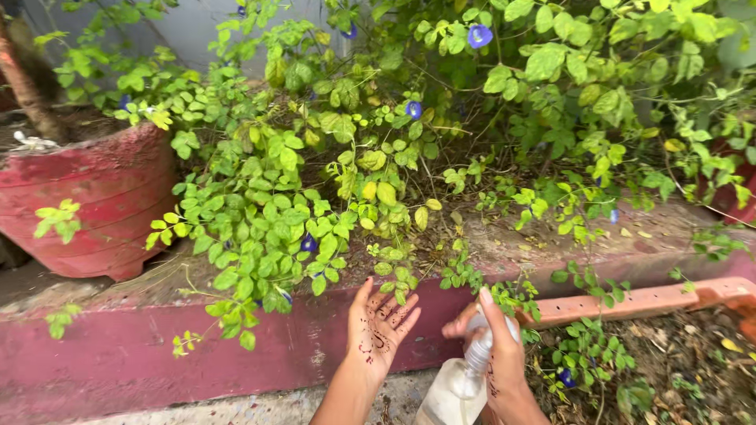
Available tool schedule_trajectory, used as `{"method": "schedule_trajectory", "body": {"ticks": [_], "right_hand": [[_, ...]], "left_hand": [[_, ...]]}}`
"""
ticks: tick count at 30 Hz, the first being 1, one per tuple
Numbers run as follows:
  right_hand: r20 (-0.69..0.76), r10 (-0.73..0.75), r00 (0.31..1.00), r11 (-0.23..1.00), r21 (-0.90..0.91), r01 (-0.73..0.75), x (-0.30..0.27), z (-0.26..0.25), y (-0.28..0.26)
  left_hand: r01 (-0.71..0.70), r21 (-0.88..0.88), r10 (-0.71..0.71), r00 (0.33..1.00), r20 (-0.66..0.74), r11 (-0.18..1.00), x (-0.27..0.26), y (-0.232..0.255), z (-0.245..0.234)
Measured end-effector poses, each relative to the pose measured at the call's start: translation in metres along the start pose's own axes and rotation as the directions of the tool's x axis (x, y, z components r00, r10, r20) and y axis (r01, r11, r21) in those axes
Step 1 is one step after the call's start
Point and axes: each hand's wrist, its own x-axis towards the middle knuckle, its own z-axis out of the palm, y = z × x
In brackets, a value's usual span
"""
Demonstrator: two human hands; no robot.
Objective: The person sprays water on a plant and its blue flowers using a spray bottle while touching the leaves by hand.
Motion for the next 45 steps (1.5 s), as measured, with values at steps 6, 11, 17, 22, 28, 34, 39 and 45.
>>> {"method": "schedule_trajectory", "body": {"ticks": [6, 11, 17, 22, 28, 34, 39, 45], "right_hand": [[0.144, -0.105, 0.984, 0.972, 0.224, 0.071, -0.01, 0.006, -0.006], [0.11, -0.145, 0.983, 0.977, 0.176, 0.124, -0.01, 0.005, 0.0], [0.079, -0.063, 0.995, 0.988, 0.146, 0.05, -0.01, 0.003, 0.006], [0.149, -0.161, 0.976, 0.971, 0.201, 0.13, -0.013, -0.004, 0.005], [0.104, -0.172, 0.98, 0.972, 0.18, 0.152, -0.012, -0.006, 0.0], [0.252, -0.265, 0.931, 0.949, 0.241, 0.205, -0.011, -0.013, -0.002], [0.159, -0.233, 0.959, 0.967, 0.144, 0.211, -0.009, -0.007, -0.006], [0.276, -0.204, 0.939, 0.953, 0.275, 0.127, -0.011, -0.009, -0.012]], "left_hand": [[0.035, 0.009, -0.035, 0.999, -0.003, 0.999, -0.008, -0.004, 0.004], [0.033, -0.013, -0.034, 0.998, -0.058, 0.999, -0.011, 0.003, 0.006], [-0.002, -0.037, 0.002, 1.0, 0.02, 0.999, -0.01, 0.007, 0.01], [0.004, -0.039, -0.004, 1.0, -0.009, 0.999, -0.011, 0.005, 0.017], [0.003, -0.004, -0.003, 1.0, -0.019, 1.0, -0.013, 0.003, 0.016], [0.001, 0.18, 0.014, 0.996, -0.086, 0.984, -0.006, 0.004, 0.011], [-0.008, 0.447, 0.077, 0.988, -0.135, 0.894, -0.001, 0.007, 0.007], [-0.017, 0.462, 0.088, 0.987, -0.132, 0.887, -0.001, 0.008, 0.015]]}}
